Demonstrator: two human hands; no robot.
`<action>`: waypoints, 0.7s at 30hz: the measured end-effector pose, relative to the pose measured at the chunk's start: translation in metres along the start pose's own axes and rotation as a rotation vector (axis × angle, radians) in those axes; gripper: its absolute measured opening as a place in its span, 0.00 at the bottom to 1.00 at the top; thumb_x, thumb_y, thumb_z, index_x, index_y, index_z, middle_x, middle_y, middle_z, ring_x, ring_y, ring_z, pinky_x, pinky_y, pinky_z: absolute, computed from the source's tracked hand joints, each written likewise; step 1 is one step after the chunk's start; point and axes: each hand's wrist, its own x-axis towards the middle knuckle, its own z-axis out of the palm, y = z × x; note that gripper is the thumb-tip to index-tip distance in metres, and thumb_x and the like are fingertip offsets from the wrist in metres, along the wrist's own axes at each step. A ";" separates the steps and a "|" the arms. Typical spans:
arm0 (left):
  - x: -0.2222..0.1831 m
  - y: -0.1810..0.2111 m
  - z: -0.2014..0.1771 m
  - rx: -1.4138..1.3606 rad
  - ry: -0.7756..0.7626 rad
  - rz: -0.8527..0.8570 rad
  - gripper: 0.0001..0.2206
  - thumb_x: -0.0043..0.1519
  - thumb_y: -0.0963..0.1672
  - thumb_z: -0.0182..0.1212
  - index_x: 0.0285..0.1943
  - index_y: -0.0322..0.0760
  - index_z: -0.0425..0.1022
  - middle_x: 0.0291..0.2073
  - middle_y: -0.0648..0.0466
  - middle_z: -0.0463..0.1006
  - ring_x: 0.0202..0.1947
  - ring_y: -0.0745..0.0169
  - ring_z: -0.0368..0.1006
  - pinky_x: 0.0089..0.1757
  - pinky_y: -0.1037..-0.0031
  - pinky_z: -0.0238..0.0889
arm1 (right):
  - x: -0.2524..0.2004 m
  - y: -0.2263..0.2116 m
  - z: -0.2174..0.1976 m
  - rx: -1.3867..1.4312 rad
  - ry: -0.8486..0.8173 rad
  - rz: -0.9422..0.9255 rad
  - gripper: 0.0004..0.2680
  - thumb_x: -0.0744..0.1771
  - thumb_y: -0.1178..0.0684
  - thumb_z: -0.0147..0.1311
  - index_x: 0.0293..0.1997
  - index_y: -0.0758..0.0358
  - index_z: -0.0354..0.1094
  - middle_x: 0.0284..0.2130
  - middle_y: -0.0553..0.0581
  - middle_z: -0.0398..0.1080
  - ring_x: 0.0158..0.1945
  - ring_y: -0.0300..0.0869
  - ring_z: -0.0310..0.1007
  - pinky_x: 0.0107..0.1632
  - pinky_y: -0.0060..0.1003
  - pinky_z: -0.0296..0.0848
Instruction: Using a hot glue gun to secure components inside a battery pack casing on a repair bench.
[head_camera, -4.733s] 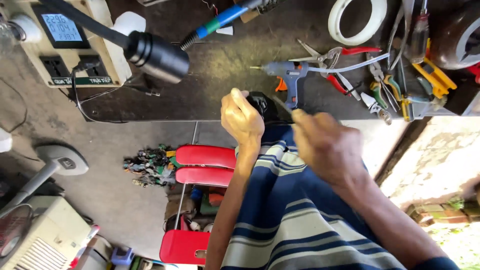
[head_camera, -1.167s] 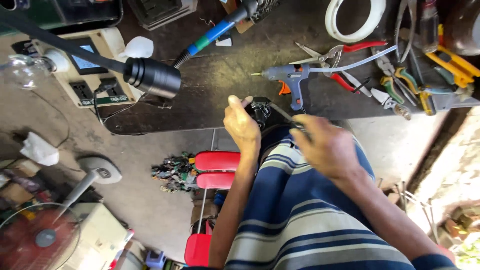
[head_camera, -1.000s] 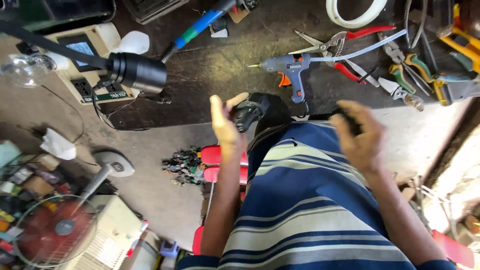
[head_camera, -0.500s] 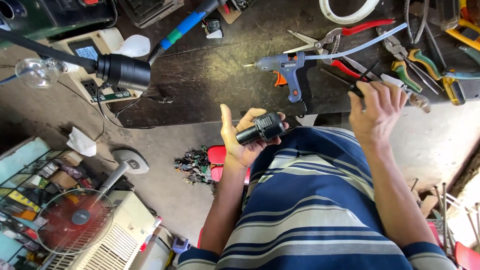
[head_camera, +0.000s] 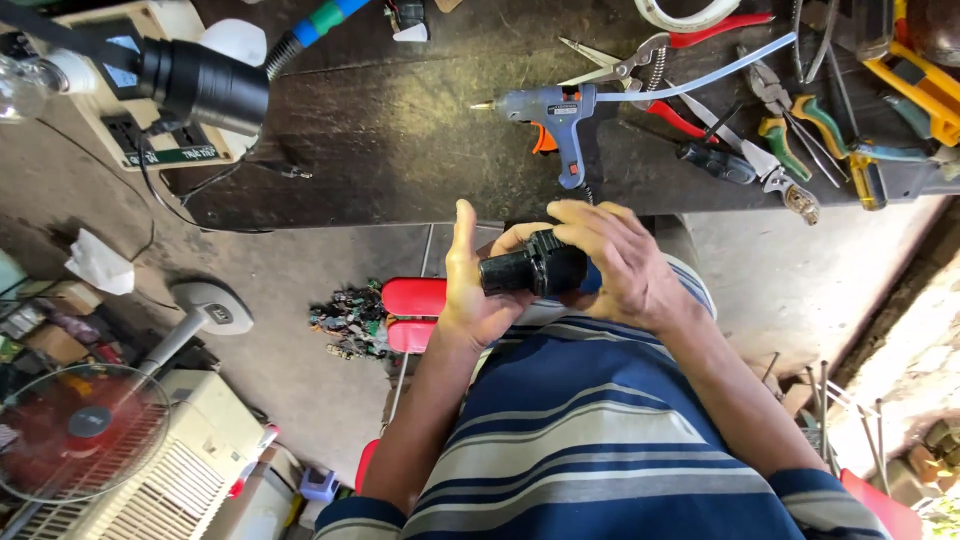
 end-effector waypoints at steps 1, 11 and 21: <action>0.003 0.000 -0.003 0.021 0.002 0.003 0.43 0.58 0.70 0.42 0.50 0.33 0.80 0.37 0.36 0.82 0.36 0.37 0.81 0.46 0.49 0.75 | 0.000 0.004 0.006 -0.032 -0.011 -0.067 0.20 0.63 0.47 0.66 0.53 0.75 0.70 0.49 0.73 0.74 0.48 0.65 0.77 0.53 0.56 0.72; -0.020 0.012 0.024 0.066 0.071 0.015 0.43 0.55 0.70 0.49 0.45 0.31 0.81 0.31 0.36 0.82 0.34 0.40 0.81 0.44 0.54 0.76 | -0.005 0.000 0.019 0.052 -0.007 0.075 0.30 0.54 0.42 0.79 0.53 0.75 0.70 0.43 0.73 0.74 0.40 0.65 0.77 0.48 0.61 0.75; -0.016 0.020 0.026 0.110 0.154 0.003 0.40 0.54 0.69 0.53 0.39 0.28 0.78 0.28 0.37 0.80 0.33 0.38 0.80 0.41 0.45 0.76 | 0.007 -0.013 0.030 -0.073 0.049 0.006 0.28 0.55 0.41 0.79 0.48 0.78 0.73 0.44 0.71 0.71 0.46 0.66 0.73 0.53 0.59 0.74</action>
